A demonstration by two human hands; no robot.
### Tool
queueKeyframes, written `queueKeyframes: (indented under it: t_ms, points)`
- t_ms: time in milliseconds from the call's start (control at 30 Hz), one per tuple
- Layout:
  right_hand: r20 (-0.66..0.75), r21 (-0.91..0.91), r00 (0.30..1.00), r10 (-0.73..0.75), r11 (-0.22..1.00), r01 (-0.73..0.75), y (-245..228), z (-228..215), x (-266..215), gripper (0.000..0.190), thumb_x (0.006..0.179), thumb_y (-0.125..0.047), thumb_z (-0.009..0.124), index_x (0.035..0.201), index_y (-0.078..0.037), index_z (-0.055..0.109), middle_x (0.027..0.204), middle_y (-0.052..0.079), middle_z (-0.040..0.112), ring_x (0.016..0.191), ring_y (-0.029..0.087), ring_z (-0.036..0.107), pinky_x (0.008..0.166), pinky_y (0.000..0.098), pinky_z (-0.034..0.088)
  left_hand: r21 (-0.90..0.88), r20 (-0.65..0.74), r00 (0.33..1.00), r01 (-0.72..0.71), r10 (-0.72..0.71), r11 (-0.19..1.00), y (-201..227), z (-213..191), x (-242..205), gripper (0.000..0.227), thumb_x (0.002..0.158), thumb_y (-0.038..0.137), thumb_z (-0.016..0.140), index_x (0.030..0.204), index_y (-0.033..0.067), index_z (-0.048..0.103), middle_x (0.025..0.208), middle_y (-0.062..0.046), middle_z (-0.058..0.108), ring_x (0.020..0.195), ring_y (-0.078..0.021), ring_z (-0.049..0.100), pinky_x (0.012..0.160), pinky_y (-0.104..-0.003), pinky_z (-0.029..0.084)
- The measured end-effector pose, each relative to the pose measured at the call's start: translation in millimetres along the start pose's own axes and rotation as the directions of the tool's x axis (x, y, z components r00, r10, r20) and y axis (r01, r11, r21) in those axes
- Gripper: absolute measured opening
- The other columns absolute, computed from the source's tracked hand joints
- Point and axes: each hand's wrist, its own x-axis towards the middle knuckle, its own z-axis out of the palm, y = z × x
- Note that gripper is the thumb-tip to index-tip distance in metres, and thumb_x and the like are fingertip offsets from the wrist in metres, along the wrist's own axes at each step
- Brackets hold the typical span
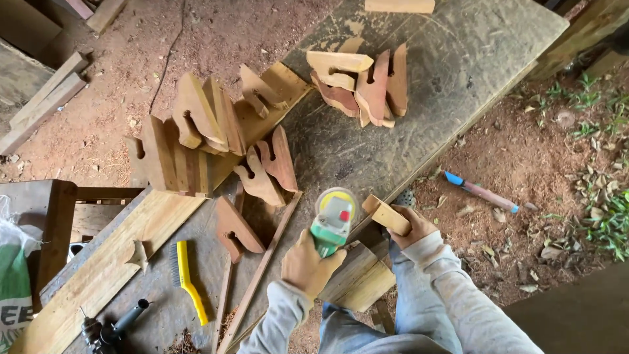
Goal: Sanding small decorative wooden cutouts using a handheld power sander.
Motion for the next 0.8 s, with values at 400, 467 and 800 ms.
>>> queueKeyframes:
  t_ms: [400, 467, 800]
  points:
    - [0.054, 0.093, 0.986, 0.159, 0.982, -0.163, 37, 28, 2, 0.070, 0.061, -0.032, 0.085, 0.128, -0.041, 0.068, 0.107, 0.015, 0.075, 0.100, 0.044, 0.071, 0.089, 0.0532, 0.056, 0.183, 0.076, 0.995, -0.084, 0.072, 0.980, 27, 33, 28, 0.053, 0.072, 0.051, 0.075, 0.107, 0.0162, 0.054, 0.098, -0.015, 0.071, 0.092, -0.0430, 0.074, 0.080, -0.057, 0.057]
    - [0.033, 0.098, 0.990, 0.137, 0.985, -0.140, 35, 27, 3, 0.069, 0.060, -0.031, 0.085, 0.127, -0.039, 0.069, 0.104, 0.017, 0.075, 0.099, 0.045, 0.071, 0.088, 0.0538, 0.056, 0.197, 0.079, 0.993, -0.098, 0.084, 0.975, 27, 37, 29, 0.052, 0.072, 0.050, 0.075, 0.106, 0.0163, 0.055, 0.097, -0.015, 0.071, 0.090, -0.0429, 0.074, 0.078, -0.057, 0.057]
    - [0.007, 0.167, 0.985, 0.174, 0.971, -0.172, 41, 35, 2, 0.069, 0.058, -0.037, 0.086, 0.125, -0.041, 0.071, 0.097, 0.020, 0.076, 0.094, 0.046, 0.071, 0.082, 0.0557, 0.055, 0.236, 0.061, 0.990, -0.139, 0.128, 0.962, 25, 48, 33, 0.055, 0.070, 0.049, 0.076, 0.107, 0.0140, 0.055, 0.096, -0.016, 0.070, 0.088, -0.0450, 0.074, 0.076, -0.058, 0.056]
